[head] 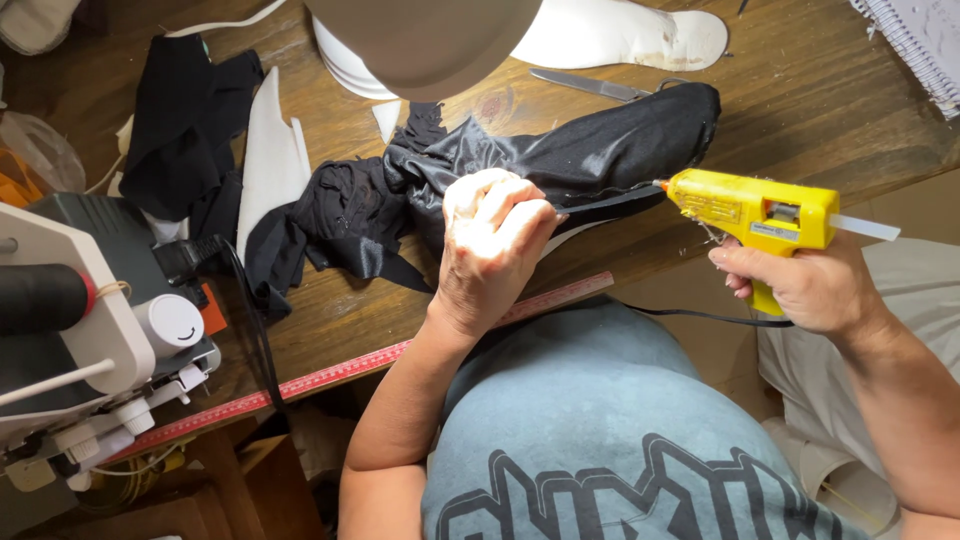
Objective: Assembling a black fabric boot by applying hot glue to the seams and trimming excess material with scissors.
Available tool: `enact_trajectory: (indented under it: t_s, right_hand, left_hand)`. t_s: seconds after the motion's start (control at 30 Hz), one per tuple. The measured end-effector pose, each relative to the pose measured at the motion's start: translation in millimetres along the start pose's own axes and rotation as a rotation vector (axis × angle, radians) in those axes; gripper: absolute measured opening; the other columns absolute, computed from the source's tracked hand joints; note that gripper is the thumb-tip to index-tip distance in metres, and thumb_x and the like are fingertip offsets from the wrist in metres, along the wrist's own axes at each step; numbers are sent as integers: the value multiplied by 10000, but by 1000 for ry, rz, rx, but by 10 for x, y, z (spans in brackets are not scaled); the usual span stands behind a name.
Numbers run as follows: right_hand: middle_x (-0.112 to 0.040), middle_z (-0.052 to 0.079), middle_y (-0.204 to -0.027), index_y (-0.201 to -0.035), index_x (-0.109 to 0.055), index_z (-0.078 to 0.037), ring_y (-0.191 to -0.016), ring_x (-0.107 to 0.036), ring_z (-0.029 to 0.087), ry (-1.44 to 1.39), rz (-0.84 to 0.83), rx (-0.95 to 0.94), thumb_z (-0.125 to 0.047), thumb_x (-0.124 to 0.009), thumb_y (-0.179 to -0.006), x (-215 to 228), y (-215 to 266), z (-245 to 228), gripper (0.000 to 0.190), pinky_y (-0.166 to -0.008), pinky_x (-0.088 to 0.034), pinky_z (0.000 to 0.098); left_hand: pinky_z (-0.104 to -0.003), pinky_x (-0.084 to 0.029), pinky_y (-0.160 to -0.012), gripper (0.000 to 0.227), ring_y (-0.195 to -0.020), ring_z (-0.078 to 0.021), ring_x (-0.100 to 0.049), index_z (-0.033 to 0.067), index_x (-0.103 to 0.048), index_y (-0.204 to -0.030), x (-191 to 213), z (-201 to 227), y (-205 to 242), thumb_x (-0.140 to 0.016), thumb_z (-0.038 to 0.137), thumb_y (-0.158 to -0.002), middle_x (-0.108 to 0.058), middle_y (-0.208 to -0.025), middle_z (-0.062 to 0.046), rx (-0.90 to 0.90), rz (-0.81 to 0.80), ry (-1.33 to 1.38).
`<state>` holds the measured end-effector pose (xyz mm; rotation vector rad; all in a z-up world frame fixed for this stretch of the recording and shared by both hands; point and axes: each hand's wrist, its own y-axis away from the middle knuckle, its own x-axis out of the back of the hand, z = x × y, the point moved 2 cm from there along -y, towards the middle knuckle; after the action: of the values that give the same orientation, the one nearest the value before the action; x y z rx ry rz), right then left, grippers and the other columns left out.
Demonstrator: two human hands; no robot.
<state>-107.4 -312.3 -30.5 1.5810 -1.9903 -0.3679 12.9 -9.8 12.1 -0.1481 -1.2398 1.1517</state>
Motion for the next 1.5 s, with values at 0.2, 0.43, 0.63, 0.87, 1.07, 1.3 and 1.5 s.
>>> enact_trajectory:
  t_s: [0.2, 0.43, 0.63, 0.87, 1.07, 1.3, 1.5]
  right_hand:
    - [-587, 85, -737, -912, -633, -15, -577, -528, 154, -28, 11, -23, -103, -718, -927, 101, -42, 111, 123, -530, -473, 301]
    - [-608, 141, -741, -914, -650, 45, -563, -545, 190, -33, 119, 28, -17, -701, -907, 34, 132, -109, 80, -516, -503, 302]
    - [-682, 101, -1023, -1012, -693, 10, -755, -632, 152, 47, 327, 319, -32, -701, -987, 189, 130, 377, 49, -709, -572, 238]
    - [-581, 357, -1112, -1293, -331, 35, -868, -599, 623, 724, 647, 506, -2, -785, -993, 353, -349, 369, 545, -697, -436, 646]
    - [-429, 380, -1520, -1582, -5, 16, -1364, -473, 574, 756, 684, 319, -157, -824, -1090, 618, -1048, 663, 971, -1168, -347, 580]
    - [-580, 390, -1484, -1339, -747, 168, -1475, -273, 559, 1044, 565, 1166, -550, -331, -1125, -843, -63, -497, 856, -1260, -139, 623]
    - [-1, -30, -1744, -1735, -340, -200, -1612, 96, 160, 1193, 629, 1153, -886, -16, -981, -1042, -531, -90, 1070, -1199, 327, 633]
  left_hand:
    - [-396, -426, -935, 204, -908, -277, -602, 90, -536, -868, 3, 18, -24, -648, 99, -1038, -588, -911, -35, 11, -29, -8]
    - [-389, -420, -860, 216, -818, -262, -562, 81, -530, -857, -11, 52, -80, -679, 72, -1013, -570, -865, -37, 28, -25, 13]
    - [-411, -448, -913, 184, -943, -288, -646, 84, -599, -871, -86, 55, -38, -768, 80, -944, -641, -1004, -57, 109, 25, -3]
    - [-393, -430, -834, 266, -831, -279, -556, 93, -553, -833, -88, 35, -116, -792, 152, -933, -571, -879, -66, 173, 35, -67]
    - [-394, -449, -821, 161, -823, -289, -562, 89, -568, -871, -82, 42, -220, -718, 44, -905, -582, -886, -64, 174, 55, -47]
    - [-458, -474, -863, 254, -973, -313, -608, 198, -702, -954, -220, -66, -67, -782, 19, -793, -622, -1095, -61, 189, 37, -77]
    - [-474, -505, -889, 249, -993, -329, -622, 166, -709, -1049, -165, -149, -58, -767, 16, -859, -616, -1089, -131, 111, 43, -39]
